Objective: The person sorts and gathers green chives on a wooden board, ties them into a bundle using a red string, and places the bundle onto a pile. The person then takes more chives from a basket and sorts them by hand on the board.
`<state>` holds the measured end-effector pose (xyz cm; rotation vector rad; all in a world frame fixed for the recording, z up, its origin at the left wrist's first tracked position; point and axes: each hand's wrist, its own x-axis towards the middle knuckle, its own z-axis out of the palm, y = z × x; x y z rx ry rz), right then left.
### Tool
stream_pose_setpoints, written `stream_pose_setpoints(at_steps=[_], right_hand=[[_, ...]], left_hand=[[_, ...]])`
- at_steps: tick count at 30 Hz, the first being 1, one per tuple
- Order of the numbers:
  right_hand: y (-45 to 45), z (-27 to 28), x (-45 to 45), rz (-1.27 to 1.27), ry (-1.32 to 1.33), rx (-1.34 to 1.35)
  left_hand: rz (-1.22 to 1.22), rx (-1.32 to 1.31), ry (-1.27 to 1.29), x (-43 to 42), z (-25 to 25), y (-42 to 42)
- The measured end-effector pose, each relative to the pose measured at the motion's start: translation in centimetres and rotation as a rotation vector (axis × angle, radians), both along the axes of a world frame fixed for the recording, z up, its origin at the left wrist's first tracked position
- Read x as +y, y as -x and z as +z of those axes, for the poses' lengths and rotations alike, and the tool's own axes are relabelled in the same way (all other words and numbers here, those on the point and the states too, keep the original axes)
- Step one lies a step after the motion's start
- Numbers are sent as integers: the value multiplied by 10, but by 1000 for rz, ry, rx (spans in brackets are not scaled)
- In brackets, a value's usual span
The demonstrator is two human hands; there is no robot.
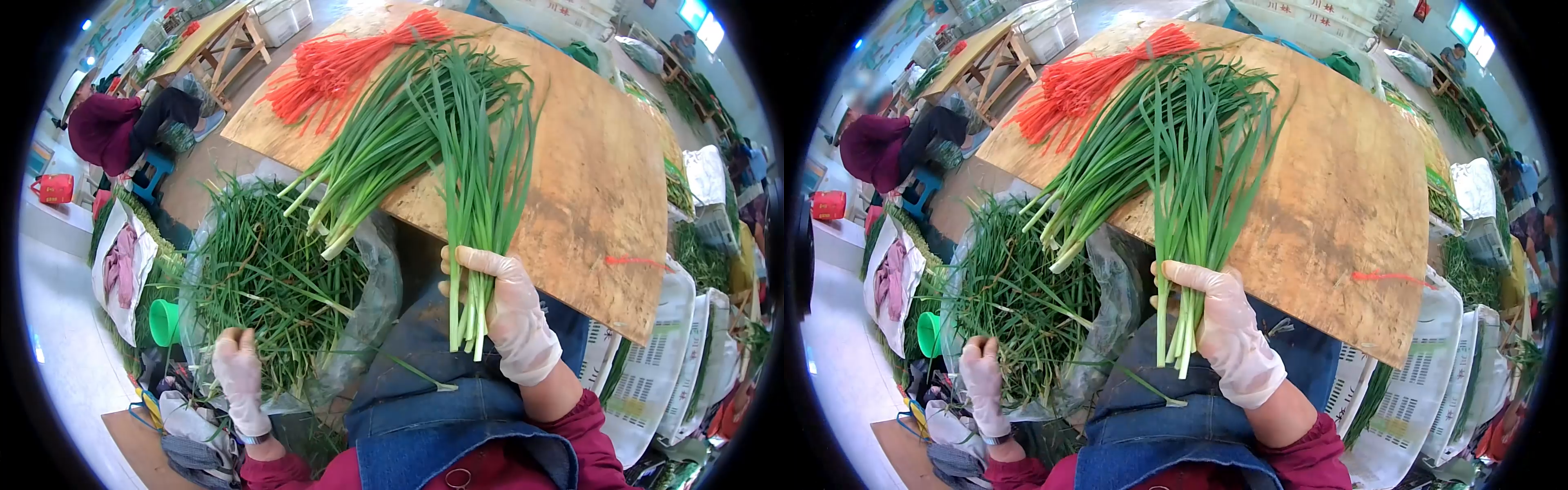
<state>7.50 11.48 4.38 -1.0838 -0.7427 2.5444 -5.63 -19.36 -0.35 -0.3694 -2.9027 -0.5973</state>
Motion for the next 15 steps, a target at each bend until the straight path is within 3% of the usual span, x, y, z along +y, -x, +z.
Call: stream_pose_setpoints(at_steps=[1, 4, 6, 10, 12, 15], right_hand=[[-4, -7, 2, 21, 20, 40], [-7, -7, 3, 52, 122, 85], [-8, -8, 5, 95, 121, 75], [-8, -8, 9, 166, 133, 109], [-9, -7, 13, 208, 225, 247], [-23, 22, 12, 114, 189, 550]], left_hand=[[20, -83, -110, 7, -3, -8], [-245, -100, -524, 55, 3, -19], [-304, -61, -584, 83, 11, -20], [-379, 246, -397, 125, 21, -10], [-352, 150, -191, 140, 26, -5], [-400, 138, -148, 153, 13, -1]])
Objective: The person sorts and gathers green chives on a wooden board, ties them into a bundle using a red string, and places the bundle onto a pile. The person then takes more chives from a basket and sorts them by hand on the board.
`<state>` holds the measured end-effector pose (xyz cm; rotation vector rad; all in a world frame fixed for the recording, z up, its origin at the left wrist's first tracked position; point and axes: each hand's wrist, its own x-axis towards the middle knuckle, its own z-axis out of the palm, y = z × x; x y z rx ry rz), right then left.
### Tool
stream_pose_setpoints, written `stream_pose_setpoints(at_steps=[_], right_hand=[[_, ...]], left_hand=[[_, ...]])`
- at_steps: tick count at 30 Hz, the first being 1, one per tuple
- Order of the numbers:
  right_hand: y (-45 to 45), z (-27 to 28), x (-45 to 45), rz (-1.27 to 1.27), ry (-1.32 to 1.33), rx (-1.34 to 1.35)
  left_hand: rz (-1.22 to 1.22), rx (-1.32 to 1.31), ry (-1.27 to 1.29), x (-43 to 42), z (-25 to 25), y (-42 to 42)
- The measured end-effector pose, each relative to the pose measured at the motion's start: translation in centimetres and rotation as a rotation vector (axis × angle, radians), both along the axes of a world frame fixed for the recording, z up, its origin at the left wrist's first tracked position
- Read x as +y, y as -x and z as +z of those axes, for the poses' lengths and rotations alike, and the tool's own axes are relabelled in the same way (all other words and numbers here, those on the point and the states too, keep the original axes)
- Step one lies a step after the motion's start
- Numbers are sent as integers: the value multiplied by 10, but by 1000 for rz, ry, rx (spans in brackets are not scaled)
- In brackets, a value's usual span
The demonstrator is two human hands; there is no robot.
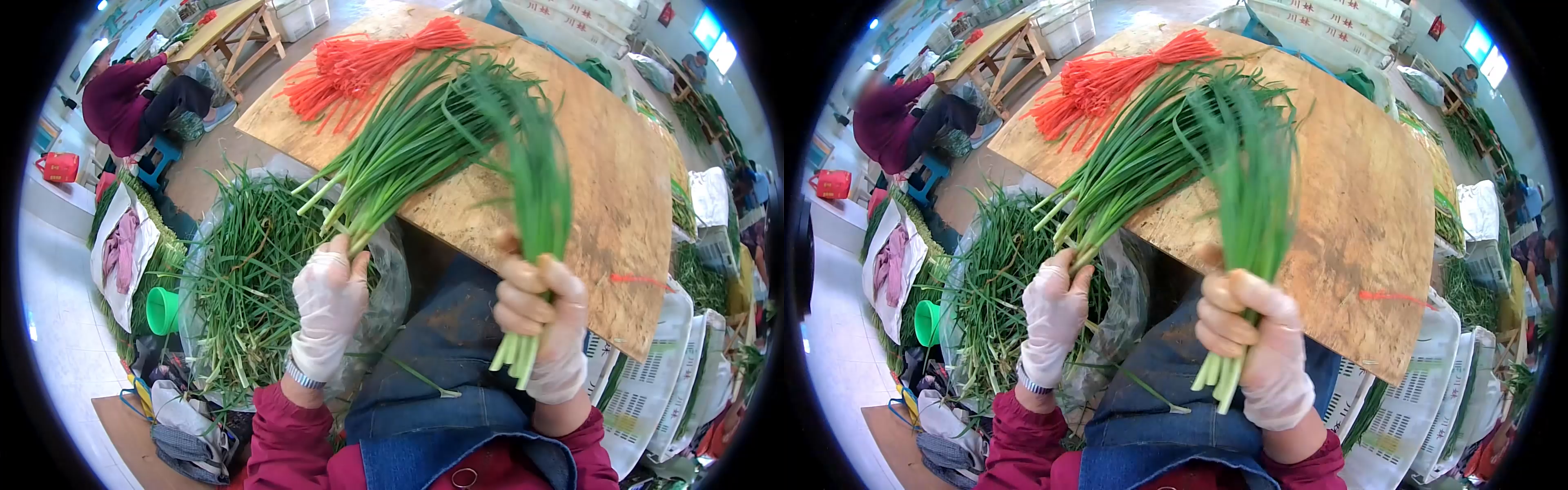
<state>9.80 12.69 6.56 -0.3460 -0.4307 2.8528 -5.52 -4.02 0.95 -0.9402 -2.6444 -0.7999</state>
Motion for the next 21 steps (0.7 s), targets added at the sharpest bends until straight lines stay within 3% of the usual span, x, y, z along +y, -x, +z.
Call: stream_pose_setpoints(at_steps=[2, 6, 8, 10, 13, 15, 17, 19, 21], right_hand=[[0, 3, 5, -112, -29, 88], [17, -40, 15, -38, -39, -185], [20, -54, 14, 4, 50, -199], [20, -58, 17, 24, 97, -195], [22, -57, 18, 44, 118, -212], [24, -56, 12, 35, 128, -232], [23, -59, 9, 35, 115, -250], [26, -56, 10, 24, 69, -280], [24, -50, 9, -13, 10, -345]], left_hand=[[-43, 65, -47, 2, -3, -3], [-107, 111, -123, -27, 11, -19], [-114, -85, -188, -74, 7, -6], [221, -455, -35, -142, 8, 10], [549, -48, 979, -238, -20, 41], [500, 83, 727, -207, -8, 33], [113, 230, 184, -130, 0, 19], [-152, 191, 38, -63, 8, 9], [-164, 208, 30, -8, 17, 6]])
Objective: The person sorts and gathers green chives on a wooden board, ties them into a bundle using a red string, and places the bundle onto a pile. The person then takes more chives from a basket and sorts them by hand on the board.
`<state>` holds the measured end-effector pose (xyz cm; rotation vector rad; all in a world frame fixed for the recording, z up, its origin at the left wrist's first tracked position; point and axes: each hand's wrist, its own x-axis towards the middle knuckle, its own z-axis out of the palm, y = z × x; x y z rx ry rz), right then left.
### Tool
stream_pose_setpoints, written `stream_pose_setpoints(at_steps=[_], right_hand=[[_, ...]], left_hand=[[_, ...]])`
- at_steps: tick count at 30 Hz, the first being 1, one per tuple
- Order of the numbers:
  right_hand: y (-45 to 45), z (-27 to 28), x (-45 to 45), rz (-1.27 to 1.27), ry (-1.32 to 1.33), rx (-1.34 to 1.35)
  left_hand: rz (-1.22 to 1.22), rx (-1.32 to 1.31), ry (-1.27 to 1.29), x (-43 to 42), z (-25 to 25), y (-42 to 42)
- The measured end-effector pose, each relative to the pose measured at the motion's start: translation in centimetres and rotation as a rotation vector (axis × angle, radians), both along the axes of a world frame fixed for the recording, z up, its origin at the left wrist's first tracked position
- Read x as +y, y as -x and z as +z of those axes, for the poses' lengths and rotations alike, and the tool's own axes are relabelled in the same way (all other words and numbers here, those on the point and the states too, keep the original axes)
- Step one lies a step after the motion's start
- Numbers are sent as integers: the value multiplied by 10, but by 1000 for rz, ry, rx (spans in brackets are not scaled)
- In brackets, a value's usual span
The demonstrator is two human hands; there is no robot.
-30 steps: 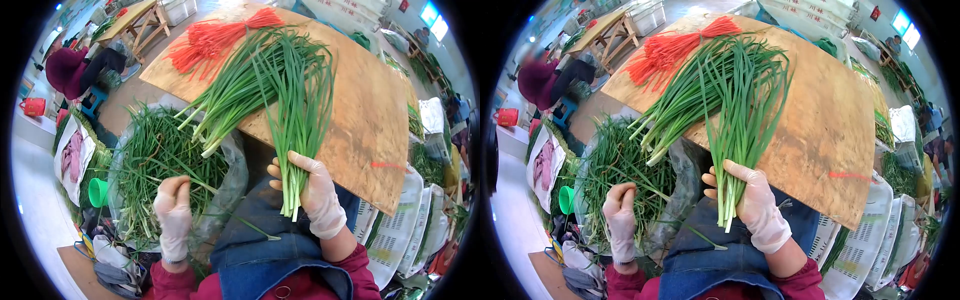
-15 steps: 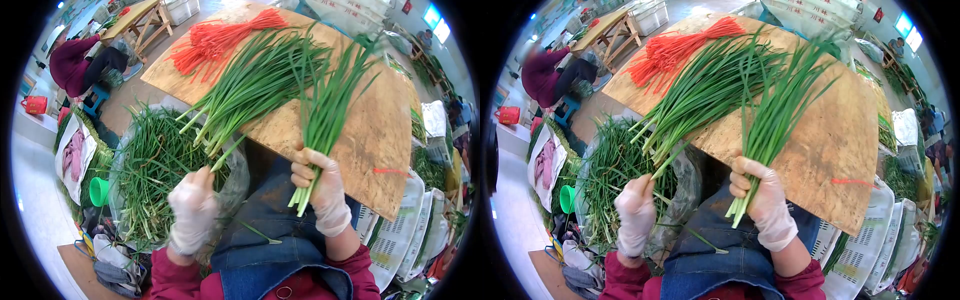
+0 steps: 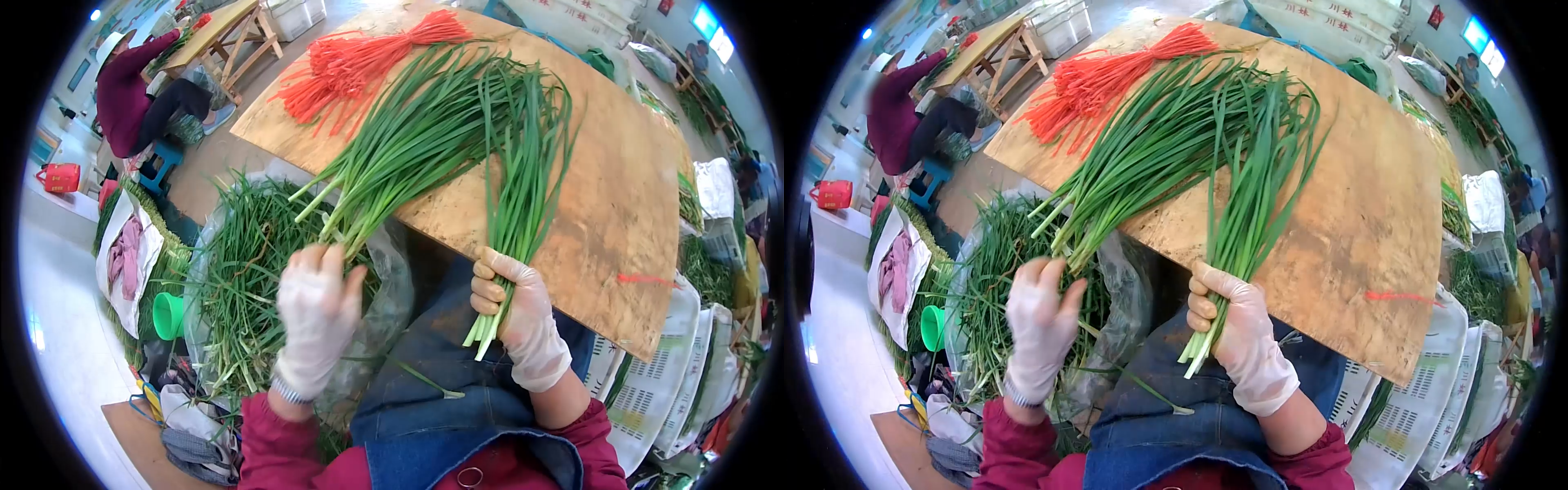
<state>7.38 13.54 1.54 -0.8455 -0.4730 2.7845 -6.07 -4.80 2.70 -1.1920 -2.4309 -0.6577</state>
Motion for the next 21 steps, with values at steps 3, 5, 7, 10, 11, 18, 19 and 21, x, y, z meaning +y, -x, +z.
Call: stream_pose_setpoints(at_steps=[3, 5, 7, 10, 11, 18, 19, 21], right_hand=[[0, 5, -2, -19, -54, -23], [2, 5, -3, -16, -80, -23], [5, 7, -5, -22, -119, -36], [15, 6, -10, -13, -149, -45], [18, 10, -13, -30, -169, -84], [32, 6, -22, -42, -255, -135], [33, 7, -23, -53, -253, -136], [33, 8, -23, -70, -250, -141]], left_hand=[[76, 53, 160, 42, -14, 15], [4, -82, -10, 41, -25, 22], [-91, -356, -278, 34, -32, 27], [96, -1222, -396, 30, -2, 15], [107, -1210, -394, 30, -1, 12], [-41, -25, -154, 41, 4, -24], [-78, 42, -161, 42, 7, -28], [-190, 117, -206, 37, 9, -32]])
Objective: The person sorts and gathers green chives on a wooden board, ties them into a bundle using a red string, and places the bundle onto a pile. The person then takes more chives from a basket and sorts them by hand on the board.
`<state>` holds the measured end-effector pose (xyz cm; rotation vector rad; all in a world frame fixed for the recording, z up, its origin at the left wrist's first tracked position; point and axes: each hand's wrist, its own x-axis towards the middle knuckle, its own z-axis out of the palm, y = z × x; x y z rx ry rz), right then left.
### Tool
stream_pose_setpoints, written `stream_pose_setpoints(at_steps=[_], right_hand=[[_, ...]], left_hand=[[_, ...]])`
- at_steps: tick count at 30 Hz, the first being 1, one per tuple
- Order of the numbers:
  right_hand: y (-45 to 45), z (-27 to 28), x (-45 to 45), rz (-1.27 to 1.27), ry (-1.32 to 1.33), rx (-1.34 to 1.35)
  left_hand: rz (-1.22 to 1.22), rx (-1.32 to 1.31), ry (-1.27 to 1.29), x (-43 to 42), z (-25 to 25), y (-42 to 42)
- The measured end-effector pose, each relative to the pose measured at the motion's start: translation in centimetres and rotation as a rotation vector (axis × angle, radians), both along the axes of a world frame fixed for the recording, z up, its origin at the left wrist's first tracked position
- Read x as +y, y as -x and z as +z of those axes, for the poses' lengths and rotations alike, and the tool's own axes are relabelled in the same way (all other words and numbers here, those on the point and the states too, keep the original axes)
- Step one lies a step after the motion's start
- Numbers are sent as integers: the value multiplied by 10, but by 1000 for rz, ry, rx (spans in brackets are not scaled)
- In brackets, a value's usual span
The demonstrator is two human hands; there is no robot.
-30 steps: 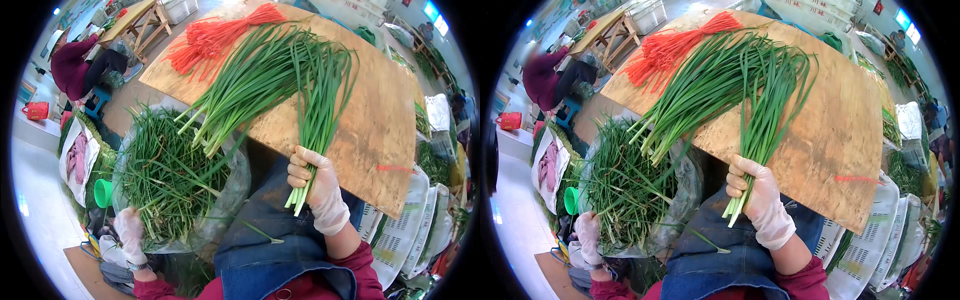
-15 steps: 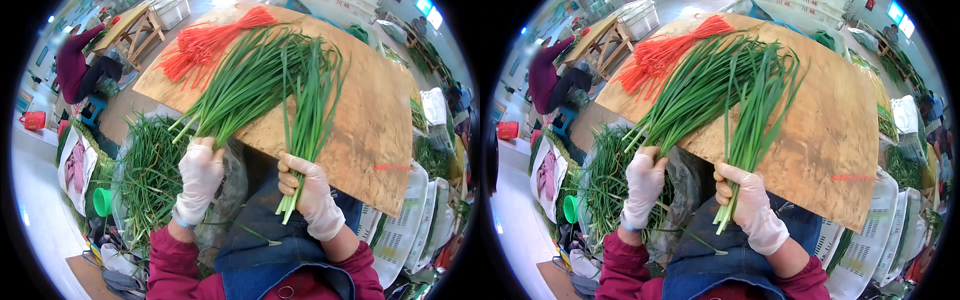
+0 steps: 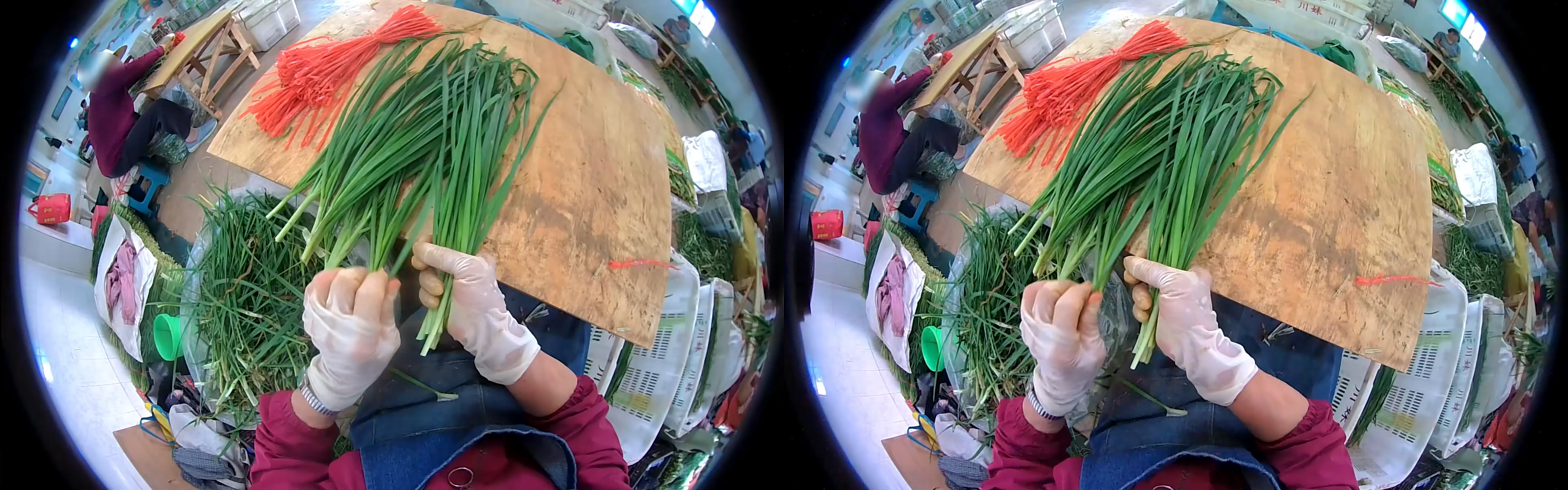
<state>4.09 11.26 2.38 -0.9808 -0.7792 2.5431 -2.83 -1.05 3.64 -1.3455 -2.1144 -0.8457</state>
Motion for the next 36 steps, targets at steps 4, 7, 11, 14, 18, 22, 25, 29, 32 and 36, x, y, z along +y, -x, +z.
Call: stream_pose_setpoints(at_steps=[4, 7, 11, 14, 18, 22, 25, 29, 32, 36], right_hand=[[-6, -5, 9, -32, 37, 5], [-11, -5, 15, -24, 74, 57], [-17, -3, 18, -33, 93, 75], [-21, -5, 18, -17, 71, 70], [-23, -3, 15, -29, 47, 38], [-23, 0, 13, -29, -9, -12], [-20, 0, 9, 6, -85, -97], [-14, 2, 4, 91, -206, -175], [-9, 11, 5, 120, -304, -204], [-8, -8, 14, 146, -172, -131]], left_hand=[[106, -441, -310, -59, 0, 5], [526, -552, -531, -143, -23, 26], [854, -148, 607, -210, -51, 32], [487, -253, 203, -140, -45, 9], [244, -1013, -5, -49, -35, 6], [132, -1591, -68, -13, -21, 5], [95, -850, -102, -13, -35, -15], [-35, -178, 48, -4, -22, -29], [-113, -89, 120, -4, -26, -34], [-167, -176, 49, -20, -45, -26]])
